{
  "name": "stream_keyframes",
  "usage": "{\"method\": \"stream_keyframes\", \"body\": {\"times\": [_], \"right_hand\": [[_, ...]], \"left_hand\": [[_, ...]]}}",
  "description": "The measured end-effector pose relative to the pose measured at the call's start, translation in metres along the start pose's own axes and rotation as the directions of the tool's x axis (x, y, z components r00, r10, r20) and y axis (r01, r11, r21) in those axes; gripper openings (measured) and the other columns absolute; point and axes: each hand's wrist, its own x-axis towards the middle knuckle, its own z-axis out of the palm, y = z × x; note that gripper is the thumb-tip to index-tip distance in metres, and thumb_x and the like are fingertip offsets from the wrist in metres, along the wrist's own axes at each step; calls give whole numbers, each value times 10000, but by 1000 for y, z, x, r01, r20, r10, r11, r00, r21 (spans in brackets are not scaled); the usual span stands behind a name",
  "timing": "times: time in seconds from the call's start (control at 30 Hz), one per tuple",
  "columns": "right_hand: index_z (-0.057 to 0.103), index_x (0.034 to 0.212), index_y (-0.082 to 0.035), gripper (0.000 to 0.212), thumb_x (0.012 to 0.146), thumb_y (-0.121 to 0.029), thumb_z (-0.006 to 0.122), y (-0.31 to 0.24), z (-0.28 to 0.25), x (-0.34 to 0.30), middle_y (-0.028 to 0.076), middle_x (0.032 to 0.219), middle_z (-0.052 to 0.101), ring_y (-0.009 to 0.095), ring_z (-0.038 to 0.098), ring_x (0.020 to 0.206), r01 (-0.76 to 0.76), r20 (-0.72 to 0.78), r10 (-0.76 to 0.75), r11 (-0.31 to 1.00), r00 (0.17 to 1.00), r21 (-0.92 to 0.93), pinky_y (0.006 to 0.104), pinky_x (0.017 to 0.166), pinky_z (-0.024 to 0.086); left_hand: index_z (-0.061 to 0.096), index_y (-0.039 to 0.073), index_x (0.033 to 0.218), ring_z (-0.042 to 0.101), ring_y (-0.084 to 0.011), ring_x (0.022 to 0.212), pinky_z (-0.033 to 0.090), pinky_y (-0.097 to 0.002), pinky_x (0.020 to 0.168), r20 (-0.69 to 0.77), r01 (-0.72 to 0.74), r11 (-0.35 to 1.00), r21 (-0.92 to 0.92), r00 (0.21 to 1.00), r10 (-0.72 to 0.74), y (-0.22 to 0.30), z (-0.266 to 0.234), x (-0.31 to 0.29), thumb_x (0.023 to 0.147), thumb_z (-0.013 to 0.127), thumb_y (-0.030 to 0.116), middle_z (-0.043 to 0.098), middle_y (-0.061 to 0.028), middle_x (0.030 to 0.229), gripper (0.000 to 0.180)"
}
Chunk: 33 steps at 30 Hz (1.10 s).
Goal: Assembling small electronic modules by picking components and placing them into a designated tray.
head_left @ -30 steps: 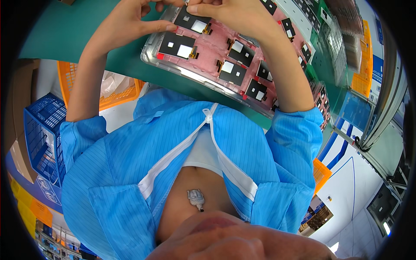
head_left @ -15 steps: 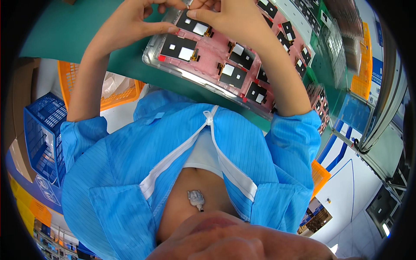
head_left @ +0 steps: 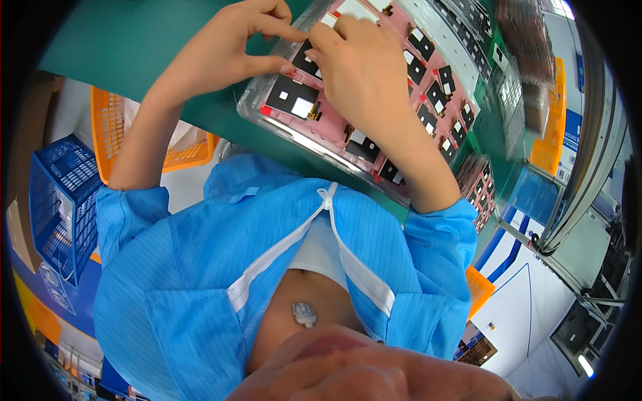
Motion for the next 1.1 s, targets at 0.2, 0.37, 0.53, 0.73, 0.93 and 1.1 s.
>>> {"method": "stream_keyframes", "body": {"times": [0.2, 0.37, 0.53, 0.73, 0.93, 1.1], "right_hand": [[676, 919, -99, 101, 849, -171, 689, 9, -4, -1, 92, 776, 622, 285, 667, 804, -43, 165, 15, 984, 986, 172, 419, 699, 440], [696, 849, -64, 194, 903, -250, 691, 23, -22, 22, 141, 792, 687, 339, 686, 786, -163, 228, 101, 948, 968, 273, 472, 716, 524], [760, 964, -85, 192, 900, -245, 675, 102, 35, 88, 169, 965, 739, 368, 706, 923, -289, 93, 274, 932, 957, 219, 489, 791, 554], [779, 1166, -222, 292, 911, -262, 642, 211, 118, 99, 104, 1147, 743, 328, 707, 1064, -441, 349, 421, 897, 837, -25, 442, 880, 582], [791, 1149, -285, 293, 868, -296, 706, 198, 123, 114, 74, 1150, 750, 323, 707, 1088, -360, 498, 365, 926, 787, -109, 464, 896, 588], [799, 1128, -256, 332, 803, -322, 777, 194, 118, 106, 109, 1014, 763, 308, 729, 939, -341, 451, 370, 928, 812, -146, 406, 852, 572]], "left_hand": [[712, 24, 1180, 568, -242, 975, 472, -349, 827, 66, -180, 969, 172, 983, 171, -21, -2, 1, 836, 786, 118, 557, -69, 1064, 364], [758, 54, 1088, 580, -132, 829, 449, -283, 726, -142, -76, 985, 158, 985, 99, -59, -41, 36, 925, 739, 140, 605, -15, 984, 185], [777, 56, 868, 674, -328, 857, 536, -418, 758, -238, -310, 897, 314, 889, 391, -159, -51, 119, 769, 789, 148, 696, -139, 869, 135], [780, 99, 873, 667, -358, 876, 529, -472, 764, -47, -173, 817, 550, 970, 237, -150, -10, 202, 774, 750, 164, 660, -147, 791, 122], [810, 99, 908, 721, -326, 798, 560, -429, 700, -106, -92, 831, 549, 978, 179, -176, -1, 238, 771, 773, 198, 745, -142, 852, 173], [816, 115, 830, 720, -300, 709, 564, -417, 664, -63, 21, 856, 517, 998, 14, -177, 4, 262, 698, 834, 246, 743, -107, 763, 187]]}}
